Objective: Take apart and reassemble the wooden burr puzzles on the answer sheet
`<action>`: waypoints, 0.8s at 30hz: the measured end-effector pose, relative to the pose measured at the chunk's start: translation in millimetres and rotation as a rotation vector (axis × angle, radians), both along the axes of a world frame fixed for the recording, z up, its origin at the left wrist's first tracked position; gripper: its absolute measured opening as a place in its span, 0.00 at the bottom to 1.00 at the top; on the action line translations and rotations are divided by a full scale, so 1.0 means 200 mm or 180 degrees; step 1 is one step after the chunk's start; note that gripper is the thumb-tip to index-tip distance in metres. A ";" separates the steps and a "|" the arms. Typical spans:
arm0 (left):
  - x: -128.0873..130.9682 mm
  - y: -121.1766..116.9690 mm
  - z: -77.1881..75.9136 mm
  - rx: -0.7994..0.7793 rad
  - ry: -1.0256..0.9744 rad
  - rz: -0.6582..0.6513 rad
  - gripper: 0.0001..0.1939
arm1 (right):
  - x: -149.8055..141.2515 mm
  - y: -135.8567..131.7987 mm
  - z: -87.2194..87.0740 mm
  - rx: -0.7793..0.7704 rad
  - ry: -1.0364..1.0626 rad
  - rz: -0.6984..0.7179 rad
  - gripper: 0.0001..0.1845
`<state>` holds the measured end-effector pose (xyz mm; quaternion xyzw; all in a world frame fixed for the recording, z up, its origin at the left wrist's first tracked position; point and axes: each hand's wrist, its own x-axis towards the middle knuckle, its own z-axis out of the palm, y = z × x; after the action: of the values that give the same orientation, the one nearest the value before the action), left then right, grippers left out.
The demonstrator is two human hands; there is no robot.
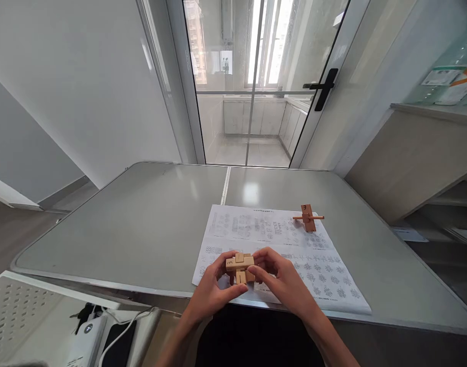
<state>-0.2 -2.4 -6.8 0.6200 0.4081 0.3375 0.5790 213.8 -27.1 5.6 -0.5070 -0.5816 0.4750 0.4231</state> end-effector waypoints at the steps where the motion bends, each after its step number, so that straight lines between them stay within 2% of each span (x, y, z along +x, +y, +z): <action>1: 0.00 0.00 -0.01 -0.0025 -0.0065 0.0061 0.32 | 0.02 0.01 -0.01 0.0057 -0.0106 -0.0043 0.16; 6: 0.03 0.01 -0.02 -0.0062 -0.0187 0.0288 0.31 | 0.08 0.01 -0.06 0.0383 -0.0982 -0.0152 0.22; 13: 0.04 0.00 -0.01 0.0005 -0.0145 0.0353 0.31 | 0.02 -0.02 -0.11 0.0351 -0.1217 0.0025 0.37; 17: 0.04 0.00 -0.01 0.0023 -0.0111 0.0384 0.31 | 0.00 0.00 -0.10 0.0645 -0.1275 0.0259 0.29; 20: 0.03 0.00 -0.01 0.0037 -0.0110 0.0378 0.32 | 0.01 0.01 -0.10 0.0504 -0.0882 0.0003 0.28; 24: 0.03 0.01 -0.01 -0.0010 -0.0168 0.0364 0.31 | 0.01 -0.01 -0.07 -0.0419 0.0607 -0.0497 0.32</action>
<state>5.2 -0.3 -9.2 0.5856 0.4280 0.3855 0.5703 215.5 -28.2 -8.7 -0.5299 -0.4652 0.5237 0.4780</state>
